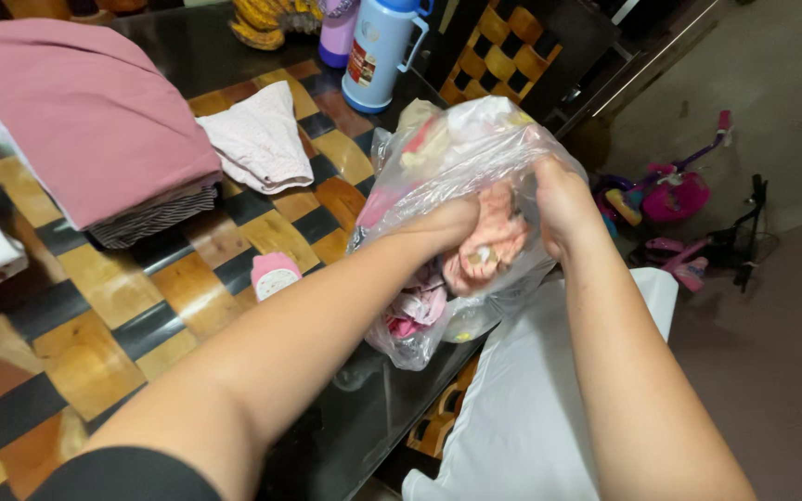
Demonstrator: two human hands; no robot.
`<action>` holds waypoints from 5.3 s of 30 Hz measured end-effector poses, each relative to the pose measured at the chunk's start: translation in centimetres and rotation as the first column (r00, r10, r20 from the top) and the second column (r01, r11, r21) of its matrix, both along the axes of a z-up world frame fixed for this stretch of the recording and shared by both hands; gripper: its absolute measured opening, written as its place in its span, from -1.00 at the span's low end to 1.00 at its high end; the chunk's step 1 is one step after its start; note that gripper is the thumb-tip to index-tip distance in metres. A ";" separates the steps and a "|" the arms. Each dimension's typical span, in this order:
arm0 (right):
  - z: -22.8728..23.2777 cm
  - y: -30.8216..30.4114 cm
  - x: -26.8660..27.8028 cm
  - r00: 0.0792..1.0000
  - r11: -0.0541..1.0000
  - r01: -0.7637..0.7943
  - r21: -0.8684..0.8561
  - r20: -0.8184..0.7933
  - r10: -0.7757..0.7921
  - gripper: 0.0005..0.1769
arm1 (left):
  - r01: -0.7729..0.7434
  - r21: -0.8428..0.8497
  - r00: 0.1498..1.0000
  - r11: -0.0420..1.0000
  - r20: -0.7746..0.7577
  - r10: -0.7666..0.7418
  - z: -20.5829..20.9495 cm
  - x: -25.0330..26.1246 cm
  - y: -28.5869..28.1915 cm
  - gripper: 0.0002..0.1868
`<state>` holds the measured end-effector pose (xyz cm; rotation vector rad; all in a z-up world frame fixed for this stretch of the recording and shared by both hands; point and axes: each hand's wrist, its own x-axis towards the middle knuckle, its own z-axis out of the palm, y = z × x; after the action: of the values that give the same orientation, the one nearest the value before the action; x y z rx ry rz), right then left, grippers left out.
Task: The person takes various items of baby clothing out of a plastic bag and folds them individually before placing them into stacks on a table.
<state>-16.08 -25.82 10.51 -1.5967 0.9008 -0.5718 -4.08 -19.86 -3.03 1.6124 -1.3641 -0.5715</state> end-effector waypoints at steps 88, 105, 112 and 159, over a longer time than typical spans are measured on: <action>-10.7 28.0 8.4 0.259 -0.170 -0.935 -0.311 -0.927 0.271 -0.25 | -0.919 0.253 0.392 0.303 0.516 0.761 -5.8 -3.2 65.5 -0.02; -26.3 29.4 8.9 0.631 0.700 -0.671 0.245 -0.307 0.712 -0.39 | -0.858 0.510 0.058 -0.053 0.199 0.978 -14.1 -1.8 67.5 -0.80; -25.4 24.5 9.6 0.675 0.759 -0.591 0.272 -0.347 0.651 -0.42 | -0.870 0.331 -0.125 0.365 -0.865 0.486 -10.4 -1.5 68.4 -0.75; 8.3 43.4 8.5 0.320 0.305 -0.946 0.106 0.446 0.836 -0.60 | -0.963 -0.168 0.266 0.211 -0.716 0.645 4.1 -6.0 61.4 -0.86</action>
<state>-7.55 17.59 18.78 -1.3359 -0.2693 0.1974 -10.13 41.57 1.11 1.2461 -0.0012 0.1755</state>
